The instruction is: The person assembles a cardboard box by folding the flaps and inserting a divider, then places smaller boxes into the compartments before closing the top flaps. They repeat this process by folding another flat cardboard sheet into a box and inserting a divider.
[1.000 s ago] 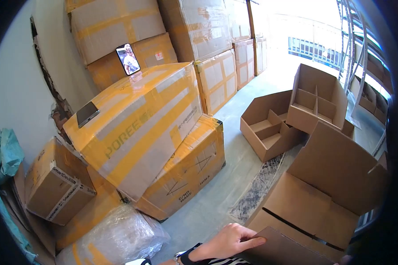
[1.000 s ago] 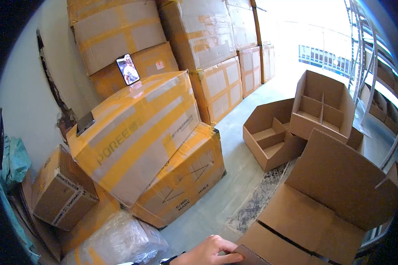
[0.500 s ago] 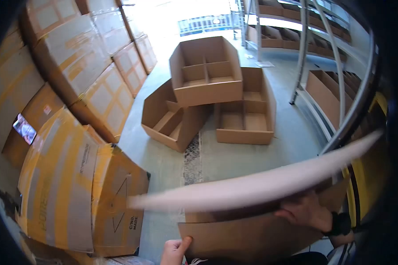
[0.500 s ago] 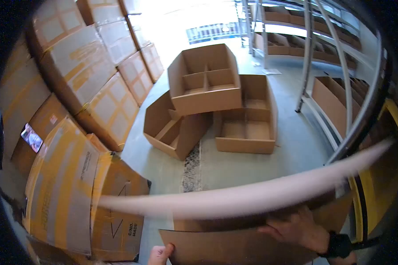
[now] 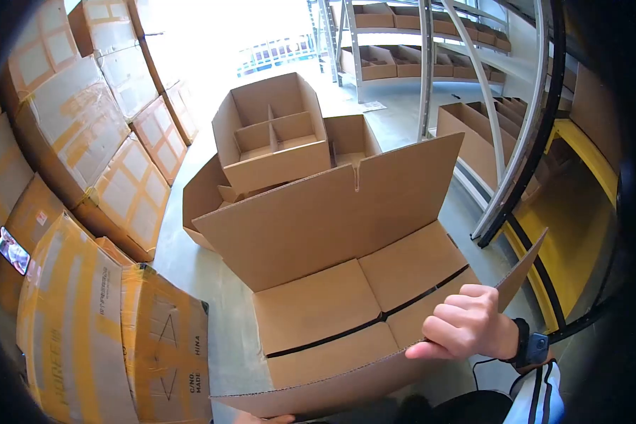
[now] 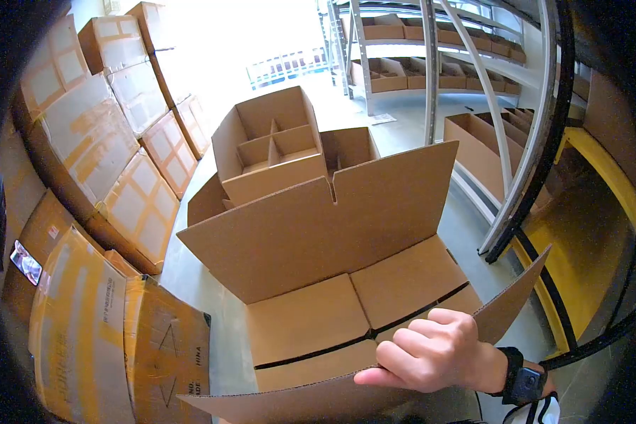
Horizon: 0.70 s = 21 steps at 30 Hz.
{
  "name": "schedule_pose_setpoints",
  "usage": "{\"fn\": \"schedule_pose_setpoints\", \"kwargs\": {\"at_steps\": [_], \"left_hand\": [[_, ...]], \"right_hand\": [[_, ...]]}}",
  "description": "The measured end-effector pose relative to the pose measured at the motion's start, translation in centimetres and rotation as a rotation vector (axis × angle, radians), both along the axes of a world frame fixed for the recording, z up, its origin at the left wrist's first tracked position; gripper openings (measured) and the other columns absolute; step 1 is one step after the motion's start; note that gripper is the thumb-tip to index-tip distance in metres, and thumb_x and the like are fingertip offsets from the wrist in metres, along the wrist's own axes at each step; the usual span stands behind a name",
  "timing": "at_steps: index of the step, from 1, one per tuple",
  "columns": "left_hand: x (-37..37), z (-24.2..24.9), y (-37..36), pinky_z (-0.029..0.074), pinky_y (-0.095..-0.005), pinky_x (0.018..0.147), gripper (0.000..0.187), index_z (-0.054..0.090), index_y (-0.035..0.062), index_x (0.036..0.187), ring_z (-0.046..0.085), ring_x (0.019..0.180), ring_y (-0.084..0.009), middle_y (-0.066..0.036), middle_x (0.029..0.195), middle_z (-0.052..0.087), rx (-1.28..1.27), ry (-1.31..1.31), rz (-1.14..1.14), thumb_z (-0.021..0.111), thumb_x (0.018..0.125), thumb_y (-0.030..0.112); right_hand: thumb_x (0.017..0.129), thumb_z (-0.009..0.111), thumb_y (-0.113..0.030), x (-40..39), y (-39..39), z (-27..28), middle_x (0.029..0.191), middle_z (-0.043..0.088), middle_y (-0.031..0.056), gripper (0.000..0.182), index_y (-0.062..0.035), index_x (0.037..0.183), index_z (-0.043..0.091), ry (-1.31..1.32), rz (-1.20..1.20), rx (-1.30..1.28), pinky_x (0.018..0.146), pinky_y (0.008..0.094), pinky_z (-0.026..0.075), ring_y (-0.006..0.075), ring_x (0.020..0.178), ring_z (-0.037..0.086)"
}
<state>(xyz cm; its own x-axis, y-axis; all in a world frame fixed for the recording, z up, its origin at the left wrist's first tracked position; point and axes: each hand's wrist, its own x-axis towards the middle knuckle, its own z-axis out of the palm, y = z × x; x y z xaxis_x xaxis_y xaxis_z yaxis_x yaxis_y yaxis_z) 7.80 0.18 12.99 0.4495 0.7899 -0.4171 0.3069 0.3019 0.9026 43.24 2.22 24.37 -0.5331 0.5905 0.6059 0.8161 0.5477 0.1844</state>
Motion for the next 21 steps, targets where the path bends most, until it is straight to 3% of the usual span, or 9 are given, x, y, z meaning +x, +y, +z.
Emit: {"fn": "schedule_pose_setpoints", "kwargs": {"at_steps": [7,11,14,17,20,21], "left_hand": [[1.0,-9.0,-3.4,0.042,-0.0356,0.09,0.075,0.035,0.0017,0.129,0.048,0.111,-0.0241,-0.012,0.126,0.046,0.282,-0.087,0.22,0.078,0.069,0.012],[1.4,-12.0,-3.9,0.042,-0.0366,0.093,0.084,0.03,0.0029,0.134,0.048,0.113,-0.0252,-0.013,0.128,0.045,0.451,-0.11,0.304,0.08,0.066,0.008],[2.3,-10.7,-4.2,0.039,-0.0389,0.099,0.094,0.021,0.0044,0.138,0.043,0.12,-0.0255,-0.014,0.131,0.042,0.113,-0.198,0.369,0.08,0.065,0.005],[2.8,-10.6,-4.4,0.038,-0.0393,0.099,0.094,0.021,0.0051,0.139,0.041,0.123,-0.0259,-0.015,0.133,0.041,0.043,-0.306,0.438,0.08,0.065,0.002],[2.8,-10.1,-4.3,0.039,-0.0401,0.099,0.093,0.02,0.0067,0.14,0.041,0.123,-0.0273,-0.014,0.134,0.041,0.116,-0.157,0.383,0.078,0.067,0.002],[2.9,-9.6,-4.3,0.039,-0.0406,0.099,0.091,0.02,0.0071,0.14,0.042,0.123,-0.0276,-0.014,0.135,0.04,-0.009,-0.238,0.445,0.076,0.069,0.001]], "right_hand": [[0.082,0.057,-0.048,0.4,1.1,-0.1,0.042,0.036,-0.0023,0.051,-0.0145,0.049,0.036,-0.012,0.038,-0.092,0.036,0.0249,0.03,0.0119,0.037,0.043],[0.084,0.057,-0.042,1.2,2.6,0.5,0.044,0.043,0.002,0.047,-0.0134,0.051,0.041,-0.054,0.034,-0.298,0.038,0.0284,0.037,0.0193,0.038,0.048],[0.086,0.056,-0.04,1.2,3.8,0.3,0.045,0.046,0.0042,0.045,-0.0125,0.052,0.043,-0.024,0.046,-0.367,0.039,0.0311,0.039,0.0226,0.04,0.051],[0.088,0.054,-0.038,1.1,5.2,0.5,0.046,0.047,0.0083,0.044,-0.0108,0.054,0.046,-0.015,0.049,-0.505,0.041,0.035,0.039,0.0274,0.043,0.052],[0.09,0.051,-0.037,1.4,6.9,-0.5,0.049,0.049,0.0118,0.042,-0.0089,0.058,0.054,0.022,0.059,-0.613,0.045,0.0376,0.04,0.0311,0.047,0.052],[0.09,0.05,-0.037,1.4,7.4,-1.0,0.05,0.05,0.0124,0.042,-0.0087,0.059,0.056,0.045,0.057,-0.634,0.046,0.0381,0.04,0.0317,0.047,0.052]]}}
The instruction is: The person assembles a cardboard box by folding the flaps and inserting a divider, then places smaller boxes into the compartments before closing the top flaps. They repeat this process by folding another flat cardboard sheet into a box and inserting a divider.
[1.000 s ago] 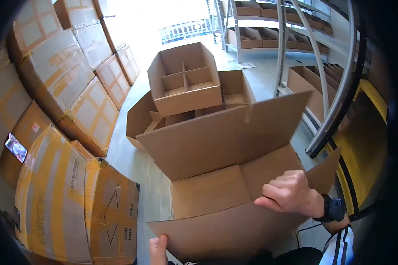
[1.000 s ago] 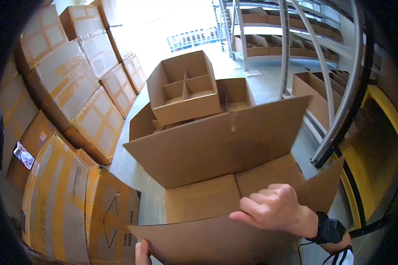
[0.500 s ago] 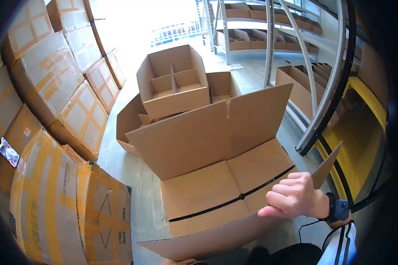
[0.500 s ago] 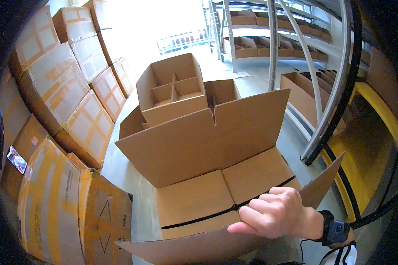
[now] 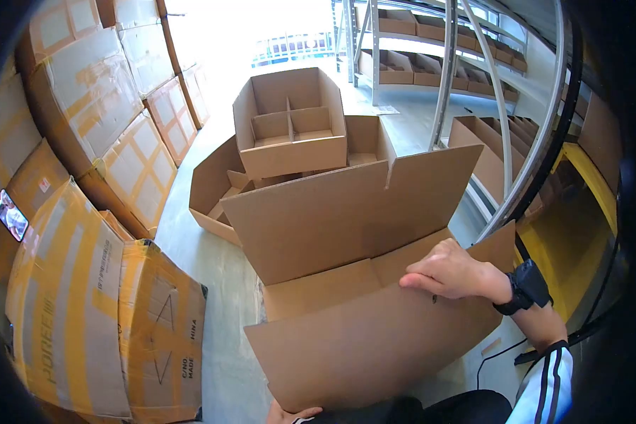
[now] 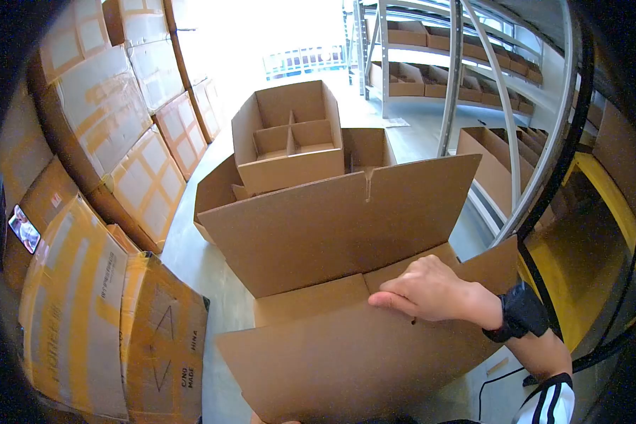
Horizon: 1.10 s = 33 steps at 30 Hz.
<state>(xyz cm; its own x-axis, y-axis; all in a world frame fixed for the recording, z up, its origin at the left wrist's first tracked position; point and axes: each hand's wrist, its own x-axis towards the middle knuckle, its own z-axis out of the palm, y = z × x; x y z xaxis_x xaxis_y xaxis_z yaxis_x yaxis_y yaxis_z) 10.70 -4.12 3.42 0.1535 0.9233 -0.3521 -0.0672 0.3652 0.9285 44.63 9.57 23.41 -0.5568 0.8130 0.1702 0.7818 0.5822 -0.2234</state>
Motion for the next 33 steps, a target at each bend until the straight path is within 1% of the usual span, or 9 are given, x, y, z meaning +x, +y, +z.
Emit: {"fn": "schedule_pose_setpoints", "kwargs": {"at_steps": [5,9,11,13,16,26,28,31,33], "left_hand": [[-1.3,0.3,-0.3,0.042,-0.0395,0.096,0.068,0.029,0.006,0.138,0.046,0.12,-0.0287,-0.016,0.133,0.042,-0.251,-0.124,-0.041,0.064,0.079,0.001],[-0.5,4.5,2.1,0.047,-0.0312,0.077,0.039,0.06,-0.0005,0.104,0.06,0.084,-0.0178,-0.01,0.092,0.064,0.152,-0.015,-0.161,0.077,0.07,0.008],[-1.2,3.7,2.0,0.046,-0.0337,0.085,0.048,0.057,-0.0021,0.107,0.059,0.095,-0.0205,-0.01,0.102,0.062,0.023,-0.092,-0.171,0.078,0.063,-0.003],[-1.5,4.5,2.5,0.047,-0.033,0.083,0.046,0.057,-0.0025,0.105,0.06,0.092,-0.0198,-0.011,0.099,0.063,0.039,-0.064,-0.226,0.078,0.064,-0.003],[-2.0,3.9,2.1,0.048,-0.0323,0.08,0.045,0.058,-0.0029,0.105,0.06,0.091,-0.0192,-0.011,0.098,0.063,0.093,-0.061,-0.238,0.078,0.064,-0.003],[-2.9,2.0,1.0,0.048,-0.0297,0.077,0.048,0.058,-0.0031,0.104,0.06,0.087,-0.0166,-0.011,0.096,0.063,-0.047,-0.087,-0.229,0.079,0.061,-0.005],[-3.8,2.6,0.7,0.049,-0.028,0.074,0.043,0.057,-0.0021,0.104,0.06,0.089,-0.0154,-0.009,0.094,0.063,0.076,0.019,-0.147,0.077,0.068,0.008],[-6.8,2.0,2.3,0.042,-0.0344,0.087,0.05,0.051,-0.0013,0.109,0.054,0.098,-0.0198,-0.011,0.104,0.057,0.148,-0.191,-0.031,0.052,0.085,0.043],[-6.0,4.9,5.2,0.036,-0.0345,0.095,0.059,0.052,-0.0007,0.107,0.052,0.104,-0.0215,-0.013,0.098,0.057,0.309,0.002,0.031,0.038,0.086,0.052]], "right_hand": [[0.09,0.049,-0.037,0.1,2.2,-2.3,0.057,0.054,0.0184,0.044,-0.0044,0.064,0.059,0.03,-0.054,-0.228,0.051,0.0424,0.041,0.0367,0.054,0.052],[0.092,0.044,-0.041,-0.1,3.4,-4.3,0.062,0.054,0.0194,0.049,-0.0026,0.065,0.057,0.125,-0.043,-0.32,0.054,0.0431,0.042,0.0388,0.058,0.053],[0.093,0.042,-0.041,-0.5,3.6,-4.1,0.061,0.055,0.0197,0.051,-0.0003,0.066,0.058,0.216,-0.08,-0.533,0.055,0.0421,0.042,0.0366,0.058,0.055],[0.094,0.041,-0.041,0.1,4.6,-6.7,0.055,0.055,0.0141,0.053,0.0,0.065,0.058,0.198,0.001,-0.375,0.054,0.0378,0.042,0.0257,0.053,0.055],[0.095,0.04,-0.044,-0.5,4.6,-6.5,0.055,0.053,0.0049,0.056,0.0003,0.065,0.057,0.269,-0.101,-0.874,0.054,0.0321,0.041,0.013,0.054,0.049],[0.093,0.037,-0.054,-0.9,0.1,-13.4,0.068,0.052,-0.0003,0.058,-0.0041,0.073,0.059,0.255,-0.157,-1.388,0.058,0.027,0.04,0.0085,0.066,0.046],[0.093,0.036,-0.054,-1.3,-1.1,-13.5,0.071,0.054,-0.0005,0.058,-0.0042,0.078,0.061,0.334,-0.174,-1.491,0.06,0.0273,0.041,0.0092,0.068,0.047],[0.094,0.035,-0.052,0.1,-1.3,-15.5,0.076,0.058,0.0005,0.057,-0.0035,0.085,0.062,0.256,-0.131,-1.453,0.061,0.0271,0.042,0.0091,0.071,0.05],[0.095,0.034,-0.051,-0.9,-2.1,-13.4,0.076,0.058,0.0007,0.056,-0.003,0.085,0.062,0.302,-0.174,-1.431,0.063,0.028,0.042,0.0095,0.071,0.05]]}}
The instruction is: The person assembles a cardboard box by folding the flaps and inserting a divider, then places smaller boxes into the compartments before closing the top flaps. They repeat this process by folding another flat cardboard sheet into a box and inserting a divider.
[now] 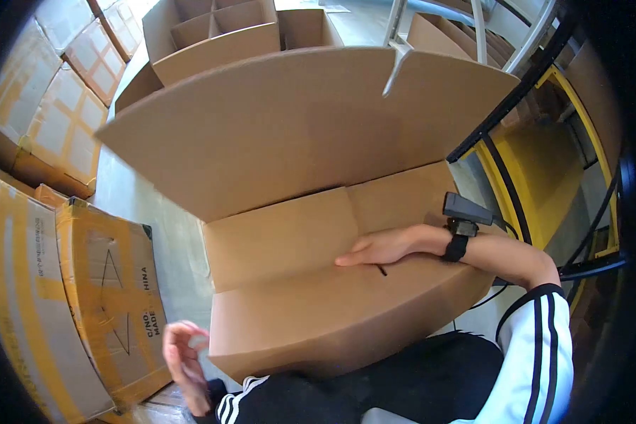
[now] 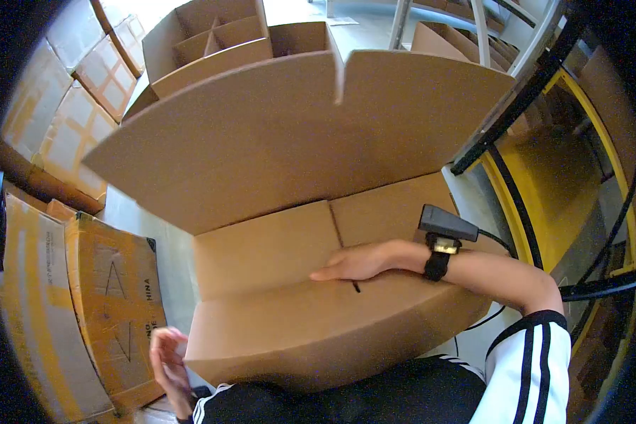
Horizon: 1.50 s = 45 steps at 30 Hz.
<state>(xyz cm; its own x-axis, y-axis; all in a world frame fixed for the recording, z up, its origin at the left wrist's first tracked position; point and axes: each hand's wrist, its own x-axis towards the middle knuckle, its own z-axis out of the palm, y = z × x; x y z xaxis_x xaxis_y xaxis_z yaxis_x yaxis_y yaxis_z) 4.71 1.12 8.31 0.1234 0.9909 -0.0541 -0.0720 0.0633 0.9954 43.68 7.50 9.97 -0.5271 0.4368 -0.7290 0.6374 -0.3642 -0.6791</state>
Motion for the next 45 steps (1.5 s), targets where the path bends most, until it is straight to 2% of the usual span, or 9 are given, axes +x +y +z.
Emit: {"fn": "schedule_pose_setpoints", "kwargs": {"at_steps": [2,6,8,13,16,23,30,37,45], "left_hand": [[2.2,2.6,2.2,0.034,-0.0393,0.099,0.065,0.053,-0.0043,0.111,0.051,0.111,-0.0281,-0.019,0.11,0.056,0.175,0.185,0.11,0.048,0.081,0.053],[3.9,6.4,6.8,0.019,-0.0454,0.108,0.083,0.037,-0.0048,0.132,0.032,0.131,-0.0338,-0.023,0.139,0.035,-0.027,0.292,-0.749,0.054,0.077,0.054],[6.4,6.8,7.8,0.021,-0.0441,0.108,0.082,0.039,-0.001,0.132,0.033,0.129,-0.0362,-0.024,0.138,0.035,0.164,0.802,-1.045,0.065,0.071,0.048],[7.5,7.2,6.5,0.029,-0.0425,0.105,0.083,0.04,0.0031,0.133,0.035,0.126,-0.0391,-0.024,0.135,0.038,0.159,0.922,-0.992,0.072,0.065,0.04],[7.5,7.6,6.0,0.032,-0.043,0.102,0.081,0.042,0.0031,0.131,0.038,0.124,-0.0392,-0.023,0.133,0.041,0.162,0.917,-1.031,0.073,0.065,0.039],[8.1,7.4,5.3,0.042,-0.0403,0.095,0.072,0.048,0.0031,0.125,0.05,0.111,-0.0377,-0.021,0.125,0.049,0.214,0.945,-1.087,0.072,0.068,0.04],[8.4,7.9,5.2,0.047,-0.0381,0.086,0.064,0.058,0.003,0.116,0.057,0.1,-0.0347,-0.019,0.108,0.058,0.085,0.933,-0.993,0.074,0.067,0.042],[9.3,5.2,4.8,0.042,-0.0396,0.064,0.055,0.06,0.0028,0.082,0.051,0.071,-0.0318,-0.012,0.074,0.052,0.431,1.162,-0.67,0.07,0.061,0.053],[8.6,4.3,4.3,0.041,-0.0404,0.063,0.057,0.059,0.003,0.081,0.051,0.071,-0.0314,-0.012,0.073,0.053,0.445,1.249,-0.608,0.066,0.06,0.056]], "right_hand": [[0.095,0.034,-0.05,-0.3,-0.7,0.2,0.075,0.058,0.0018,0.056,-0.0022,0.084,0.061,0.037,-0.044,0.049,0.064,0.0289,0.043,0.011,0.072,0.051],[0.094,0.04,-0.046,0.0,-0.8,0.3,0.082,0.059,0.0086,0.049,-0.0013,0.091,0.06,-0.049,-0.007,0.26,0.069,0.0311,0.044,0.0169,0.074,0.054],[0.092,0.045,-0.044,0.3,-1.4,2.0,0.096,0.057,0.0136,0.045,-0.0015,0.102,0.056,-0.119,-0.018,0.449,0.073,0.033,0.044,0.0215,0.081,0.055],[0.081,0.06,-0.045,6.3,-6.6,3.5,0.133,0.038,0.0217,0.069,-0.0031,0.131,0.037,-0.238,0.121,0.782,0.095,0.0394,0.039,0.034,0.116,0.046],[0.074,0.065,-0.053,6.9,-9.9,5.2,0.136,0.035,0.0243,0.085,-0.0026,0.134,0.033,-0.264,0.199,0.728,0.105,0.041,0.03,0.0365,0.128,0.032],[0.064,0.065,-0.064,6.0,-10.5,6.1,0.117,0.057,0.0185,0.085,-0.0028,0.121,0.052,-0.394,0.233,0.751,0.085,0.0373,0.048,0.0338,0.099,0.059],[0.062,0.065,-0.066,6.3,-10.8,5.0,0.101,0.064,0.015,0.078,-0.0033,0.108,0.06,-0.349,0.209,0.869,0.076,0.0369,0.05,0.0299,0.093,0.062],[0.063,0.064,-0.067,5.3,-9.7,5.1,0.088,0.064,0.0128,0.073,-0.0038,0.099,0.062,-0.518,0.207,0.825,0.068,0.0391,0.051,0.0309,0.08,0.063],[0.062,0.066,-0.062,13.3,-12.4,5.0,0.094,0.064,0.0139,0.071,-0.0023,0.101,0.061,-0.62,-0.033,0.961,0.071,0.038,0.049,0.0326,0.081,0.062]]}}
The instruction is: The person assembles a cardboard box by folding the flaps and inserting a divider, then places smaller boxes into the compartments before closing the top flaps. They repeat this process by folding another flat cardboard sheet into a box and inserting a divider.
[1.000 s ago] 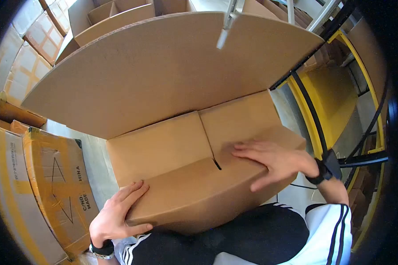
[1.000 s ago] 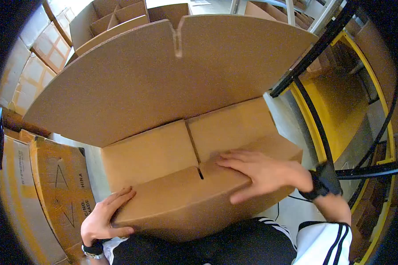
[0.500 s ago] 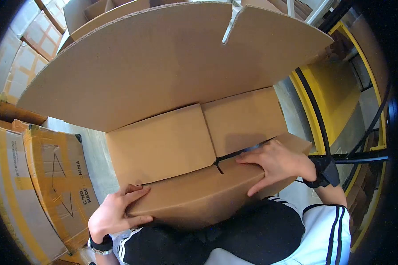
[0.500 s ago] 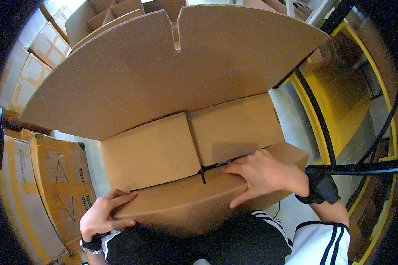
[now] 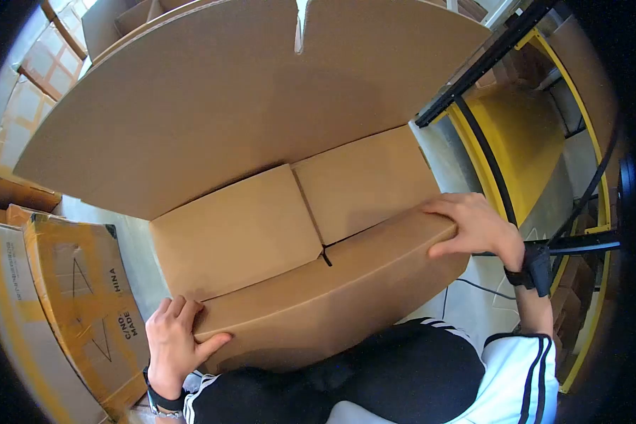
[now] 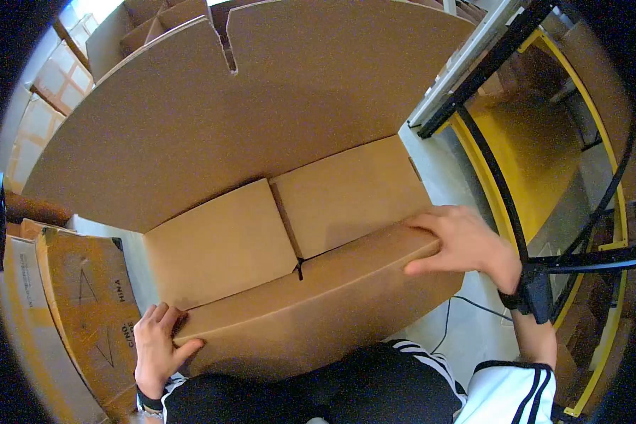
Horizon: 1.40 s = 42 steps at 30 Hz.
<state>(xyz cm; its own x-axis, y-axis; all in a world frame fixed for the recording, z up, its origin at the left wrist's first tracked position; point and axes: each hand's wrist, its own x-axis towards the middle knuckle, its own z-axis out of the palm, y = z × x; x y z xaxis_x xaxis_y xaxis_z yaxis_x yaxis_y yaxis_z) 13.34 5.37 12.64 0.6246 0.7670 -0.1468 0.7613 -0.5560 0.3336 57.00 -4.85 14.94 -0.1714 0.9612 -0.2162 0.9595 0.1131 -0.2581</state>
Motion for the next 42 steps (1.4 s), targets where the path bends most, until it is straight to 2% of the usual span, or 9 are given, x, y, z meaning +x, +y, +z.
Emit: {"fn": "schedule_pose_setpoints", "kwargs": {"at_steps": [8,14,17,18,24,27,32,39,42], "left_hand": [[0.4,-0.4,0.0,0.043,-0.0369,0.06,0.053,0.062,0.0033,0.071,0.053,0.066,-0.0264,-0.007,0.067,0.052,0.05,-0.009,-0.028,0.073,0.055,0.053],[1.1,-0.6,0.2,0.044,-0.0405,0.077,0.061,0.059,0.002,0.1,0.053,0.091,-0.0323,-0.015,0.096,0.055,0.023,0.173,0.055,0.069,0.063,0.05],[1.4,-5.2,0.6,0.028,-0.0483,0.1,0.071,0.043,0.0008,0.125,0.038,0.12,-0.0375,-0.021,0.128,0.041,0.302,0.025,0.07,0.064,0.071,0.041],[1.8,-5.8,0.9,0.007,-0.0523,0.109,0.077,0.027,0.0008,0.138,0.018,0.135,-0.0368,-0.021,0.144,0.021,0.108,-0.033,0.116,0.058,0.076,0.035],[1.7,-5.7,1.3,0.006,-0.0528,0.109,0.075,0.025,0.0054,0.141,0.011,0.137,-0.036,-0.021,0.148,0.015,0.122,0.073,0.077,0.054,0.079,0.035],[1.6,-5.7,1.1,0.006,-0.0529,0.109,0.073,0.027,0.0062,0.141,0.012,0.137,-0.0351,-0.019,0.148,0.016,0.121,0.027,0.1,0.055,0.079,0.033],[1.3,-5.6,0.8,0.005,-0.0534,0.109,0.07,0.027,0.0057,0.14,0.012,0.137,-0.0345,-0.018,0.148,0.018,0.132,-0.036,0.146,0.055,0.08,0.03],[2.5,-4.1,-0.5,0.001,-0.0541,0.109,0.066,0.027,0.0047,0.14,0.014,0.137,-0.0332,-0.016,0.147,0.021,0.195,0.104,0.027,0.052,0.083,0.025],[3.5,-4.2,-1.0,0.003,-0.0556,0.108,0.065,0.028,0.0065,0.14,0.017,0.137,-0.0315,-0.016,0.147,0.023,0.136,0.065,-0.103,0.05,0.083,0.029]], "right_hand": [[0.057,0.066,-0.065,2.0,-2.8,-1.1,0.095,0.065,0.0157,0.073,-0.0008,0.091,0.064,0.016,-0.165,-0.072,0.071,0.0365,0.049,0.0306,0.083,0.063],[0.073,0.057,-0.056,1.3,-3.4,-3.8,0.112,0.057,0.02,0.065,-0.0007,0.107,0.057,-0.144,-0.366,-0.09,0.086,0.041,0.045,0.0355,0.105,0.054],[0.08,0.053,-0.043,-0.1,-2.8,-8.4,0.135,0.035,0.0235,0.066,0.0009,0.128,0.04,-0.188,-0.317,0.306,0.105,0.049,0.024,0.0385,0.129,0.03],[0.083,0.051,-0.037,-0.4,-2.3,-8.1,0.146,0.013,0.0223,0.074,0.0025,0.138,0.022,-0.026,-0.382,0.165,0.109,0.0531,0.003,0.0377,0.137,0.008],[0.085,0.051,-0.033,-0.6,-1.8,-8.0,0.147,0.012,0.0232,0.072,0.0021,0.14,0.021,-0.114,-0.392,0.083,0.109,0.0528,0.003,0.0367,0.138,0.005],[0.085,0.051,-0.029,-2.1,-1.2,-7.5,0.142,0.024,0.024,0.063,0.0024,0.136,0.03,-0.423,-0.342,0.146,0.109,0.0499,0.013,0.0374,0.136,0.016],[0.086,0.052,-0.028,-6.6,5.4,-4.8,0.124,0.048,0.0209,0.052,0.0017,0.127,0.041,0.156,-0.032,0.131,0.101,0.0427,0.033,0.037,0.118,0.043],[0.088,0.053,-0.032,-10.7,16.3,-9.1,0.097,0.062,0.0139,0.038,0.001,0.106,0.057,0.664,-0.356,-0.162,0.075,0.0336,0.046,0.0216,0.085,0.059],[0.086,0.058,-0.03,-11.1,16.2,-10.5,0.084,0.063,0.0085,0.031,-0.0004,0.095,0.061,0.686,-0.35,0.071,0.065,0.0299,0.045,0.0159,0.07,0.057]]}}
